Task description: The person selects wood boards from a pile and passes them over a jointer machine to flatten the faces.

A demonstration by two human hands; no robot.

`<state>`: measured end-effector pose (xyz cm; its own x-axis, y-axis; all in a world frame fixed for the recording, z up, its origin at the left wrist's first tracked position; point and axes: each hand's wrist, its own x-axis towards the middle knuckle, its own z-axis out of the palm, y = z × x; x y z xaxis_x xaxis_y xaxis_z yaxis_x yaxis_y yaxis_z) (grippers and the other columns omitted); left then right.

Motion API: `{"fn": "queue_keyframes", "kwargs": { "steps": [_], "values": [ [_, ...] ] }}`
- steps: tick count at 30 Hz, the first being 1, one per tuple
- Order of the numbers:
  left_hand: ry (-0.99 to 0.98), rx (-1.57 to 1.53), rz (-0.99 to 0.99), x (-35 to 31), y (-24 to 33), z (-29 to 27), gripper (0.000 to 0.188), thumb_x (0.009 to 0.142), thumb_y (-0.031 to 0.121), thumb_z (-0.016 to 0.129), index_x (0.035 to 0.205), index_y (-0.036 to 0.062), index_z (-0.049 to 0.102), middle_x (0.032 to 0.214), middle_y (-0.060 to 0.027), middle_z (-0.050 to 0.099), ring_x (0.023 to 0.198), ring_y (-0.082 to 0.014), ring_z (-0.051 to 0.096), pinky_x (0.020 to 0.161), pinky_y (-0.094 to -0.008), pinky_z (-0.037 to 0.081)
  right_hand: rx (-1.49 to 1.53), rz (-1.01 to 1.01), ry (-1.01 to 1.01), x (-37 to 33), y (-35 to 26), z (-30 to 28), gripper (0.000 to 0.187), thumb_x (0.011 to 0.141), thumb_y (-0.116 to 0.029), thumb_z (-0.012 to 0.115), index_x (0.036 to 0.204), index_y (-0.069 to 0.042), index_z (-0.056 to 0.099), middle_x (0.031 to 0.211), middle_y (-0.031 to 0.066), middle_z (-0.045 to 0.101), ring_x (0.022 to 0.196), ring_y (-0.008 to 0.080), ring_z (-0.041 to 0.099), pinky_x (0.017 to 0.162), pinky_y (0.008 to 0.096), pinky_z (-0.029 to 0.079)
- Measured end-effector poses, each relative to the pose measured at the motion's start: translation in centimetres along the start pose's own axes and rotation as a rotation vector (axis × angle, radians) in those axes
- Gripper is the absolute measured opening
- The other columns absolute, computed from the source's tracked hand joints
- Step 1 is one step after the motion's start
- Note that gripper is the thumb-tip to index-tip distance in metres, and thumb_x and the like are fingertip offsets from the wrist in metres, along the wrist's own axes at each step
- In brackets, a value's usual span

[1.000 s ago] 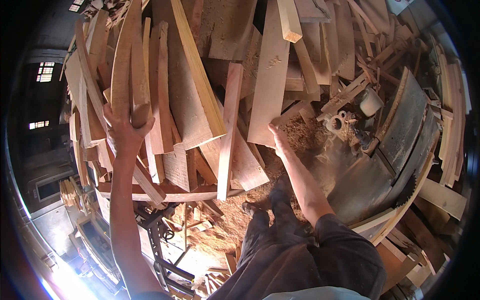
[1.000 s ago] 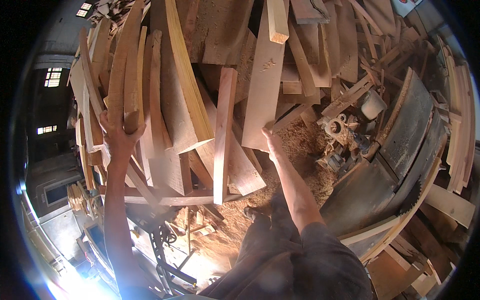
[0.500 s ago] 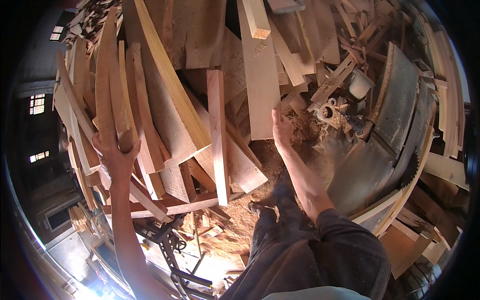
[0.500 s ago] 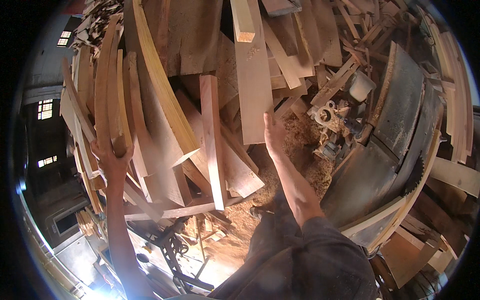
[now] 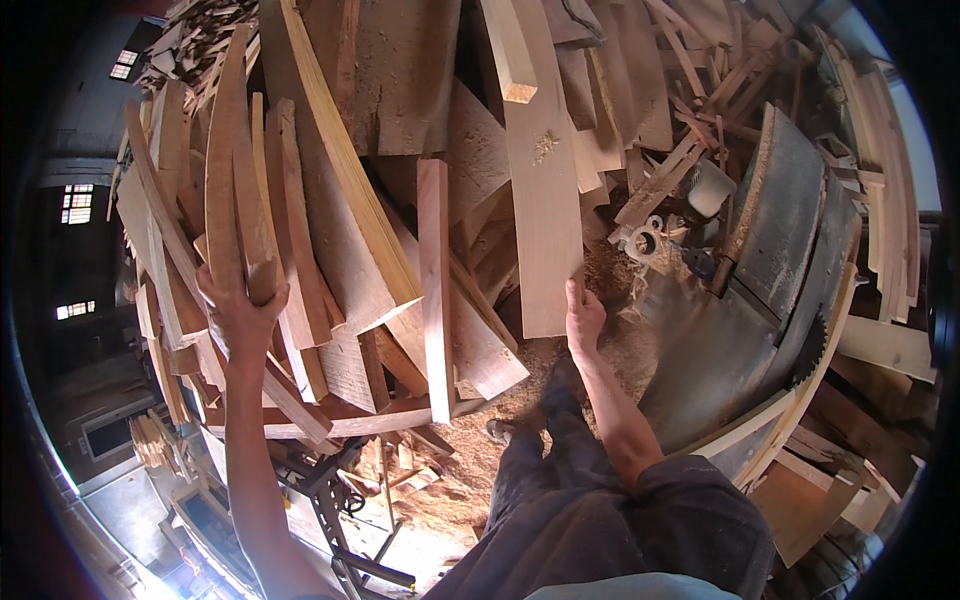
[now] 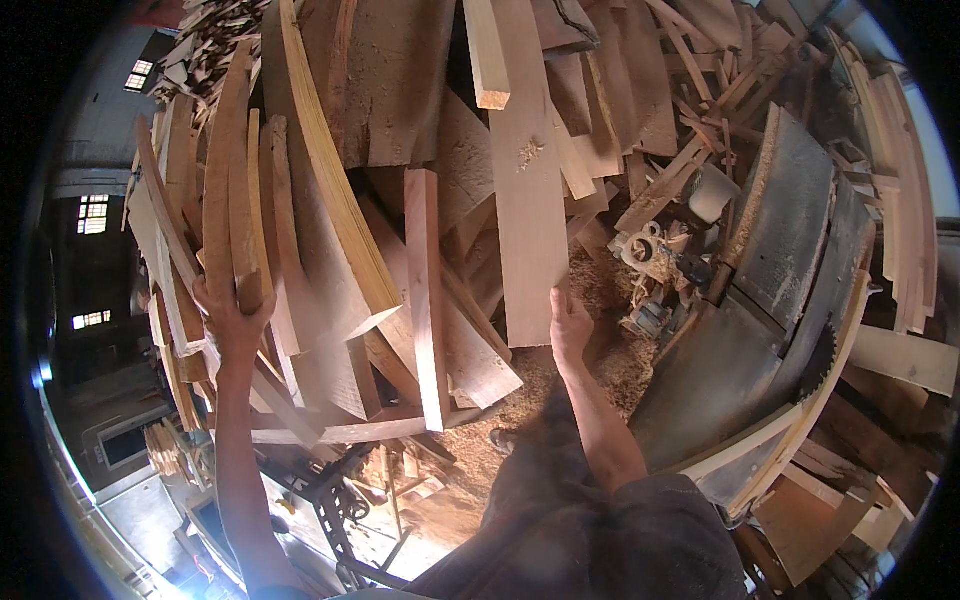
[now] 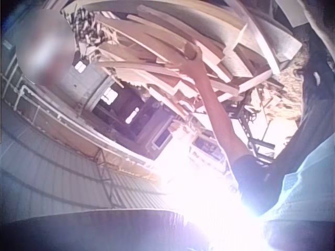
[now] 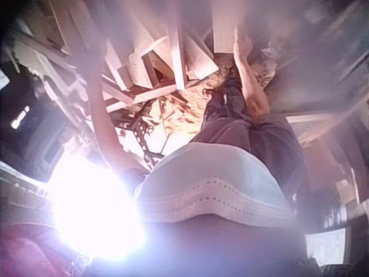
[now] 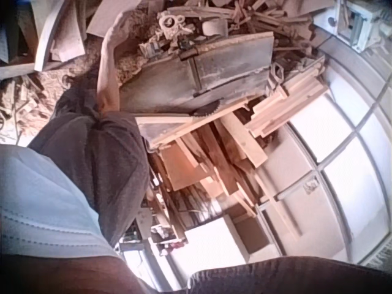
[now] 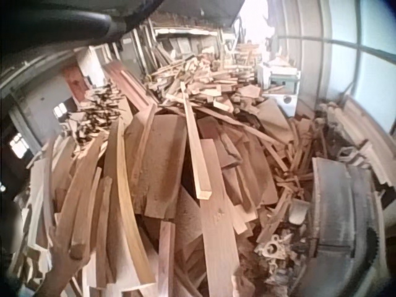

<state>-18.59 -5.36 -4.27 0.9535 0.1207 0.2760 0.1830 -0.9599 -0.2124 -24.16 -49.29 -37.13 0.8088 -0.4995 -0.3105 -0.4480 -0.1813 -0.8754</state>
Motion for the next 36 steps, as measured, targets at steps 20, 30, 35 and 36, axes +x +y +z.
{"fn": "queue_keyframes", "kwargs": {
  "steps": [20,30,35,36],
  "values": [
    [-0.047,-0.129,-0.044,0.2,0.3,-0.1,0.078,0.074,0.043,0.086,0.132,0.0013,0.056,0.148,-0.0255,0.023,0.123,-0.0451,0.056,0.094,-0.053,0.058,-0.073,-0.144,0.018,13.4,-7.6,2.8,0.068,0.097,-0.071,0.05,0.057,-0.016,0.049,0.051,-0.0051,0.043,0.05,0.0098,0.045,0.05,0.036,0.039],
    [-0.09,-0.063,-0.096,0.5,0.7,-0.3,0.088,0.073,0.038,0.087,0.145,0.0064,0.048,0.147,-0.0253,0.027,0.131,-0.0479,0.047,0.099,-0.0573,0.053,0.425,-0.046,-0.138,31.2,-15.0,2.4,0.036,0.087,-0.034,0.082,0.107,-0.005,0.074,0.097,0.0061,0.072,0.08,0.0174,0.066,0.07,0.0355,0.055],
    [-0.036,-0.021,-0.069,0.1,0.9,-0.8,0.077,0.073,0.043,0.087,0.133,0.0052,0.058,0.146,-0.0224,0.029,0.118,-0.0436,0.061,0.092,-0.052,0.06,0.672,0.352,-0.08,29.8,-12.7,2.3,0.034,0.091,-0.025,0.079,0.115,-0.004,0.069,0.096,0.0061,0.069,0.081,0.0172,0.066,0.071,0.0337,0.057],
    [-0.028,-0.028,-0.057,0.1,0.6,-0.4,0.078,0.074,0.044,0.087,0.135,0.0051,0.057,0.147,-0.0227,0.029,0.117,-0.0441,0.061,0.091,-0.0519,0.06,0.724,0.397,-0.079,30.1,-11.5,2.0,0.033,0.092,-0.023,0.078,0.117,-0.004,0.068,0.098,0.0067,0.069,0.083,0.0176,0.067,0.071,0.034,0.058]
  ]
}}
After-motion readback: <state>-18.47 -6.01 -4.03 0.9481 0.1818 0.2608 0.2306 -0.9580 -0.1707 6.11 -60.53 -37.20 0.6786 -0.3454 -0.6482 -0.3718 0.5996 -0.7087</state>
